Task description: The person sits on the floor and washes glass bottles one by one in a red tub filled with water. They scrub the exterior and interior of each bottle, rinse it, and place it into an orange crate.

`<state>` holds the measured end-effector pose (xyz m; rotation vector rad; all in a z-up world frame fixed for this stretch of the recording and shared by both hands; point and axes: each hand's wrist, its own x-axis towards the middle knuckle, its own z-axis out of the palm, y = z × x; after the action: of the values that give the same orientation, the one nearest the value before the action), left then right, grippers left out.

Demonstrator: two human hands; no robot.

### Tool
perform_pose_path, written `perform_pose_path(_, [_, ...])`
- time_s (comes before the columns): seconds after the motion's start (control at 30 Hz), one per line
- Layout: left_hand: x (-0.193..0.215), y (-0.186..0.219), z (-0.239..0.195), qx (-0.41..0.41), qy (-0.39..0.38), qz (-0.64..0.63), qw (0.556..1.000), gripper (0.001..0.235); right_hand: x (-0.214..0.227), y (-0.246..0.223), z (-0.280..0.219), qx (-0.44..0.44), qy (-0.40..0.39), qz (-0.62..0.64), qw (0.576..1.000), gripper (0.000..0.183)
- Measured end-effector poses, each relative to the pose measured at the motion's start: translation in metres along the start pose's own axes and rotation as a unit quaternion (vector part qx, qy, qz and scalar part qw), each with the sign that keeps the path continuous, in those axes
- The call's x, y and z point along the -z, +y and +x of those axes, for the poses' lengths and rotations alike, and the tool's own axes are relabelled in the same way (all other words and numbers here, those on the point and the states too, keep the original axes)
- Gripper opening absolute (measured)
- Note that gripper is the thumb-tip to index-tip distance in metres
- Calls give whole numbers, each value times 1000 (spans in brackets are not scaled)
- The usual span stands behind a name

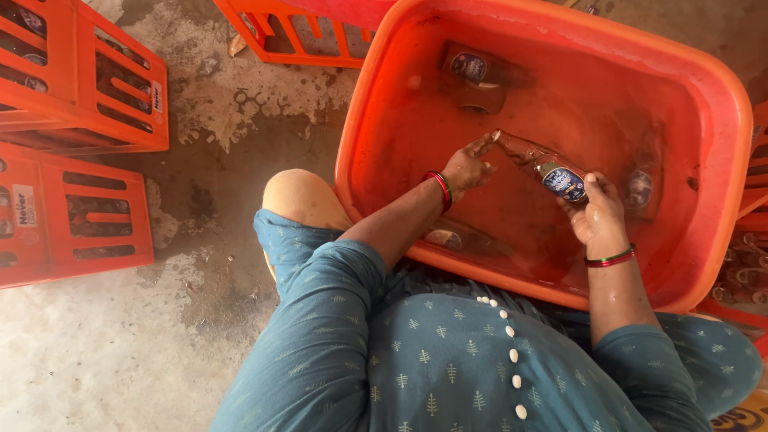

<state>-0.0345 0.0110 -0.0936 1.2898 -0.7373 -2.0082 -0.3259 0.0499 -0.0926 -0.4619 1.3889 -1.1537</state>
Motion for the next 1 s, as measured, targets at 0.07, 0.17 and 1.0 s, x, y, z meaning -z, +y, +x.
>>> perform_pose_path(0.07, [0,-1,1,3,10,0,1000,75,1,0,-1,-9,-3,-9,1000,17])
perform_pose_path(0.17, [1,-5,7,26,28,-20,999,72,5,3,2,-28,9,-30,999,16])
perform_pose_path(1.0, [-30,7,-15,0,-41,-217,975,34,-4,-94,-51,357,-129,-32,925,41])
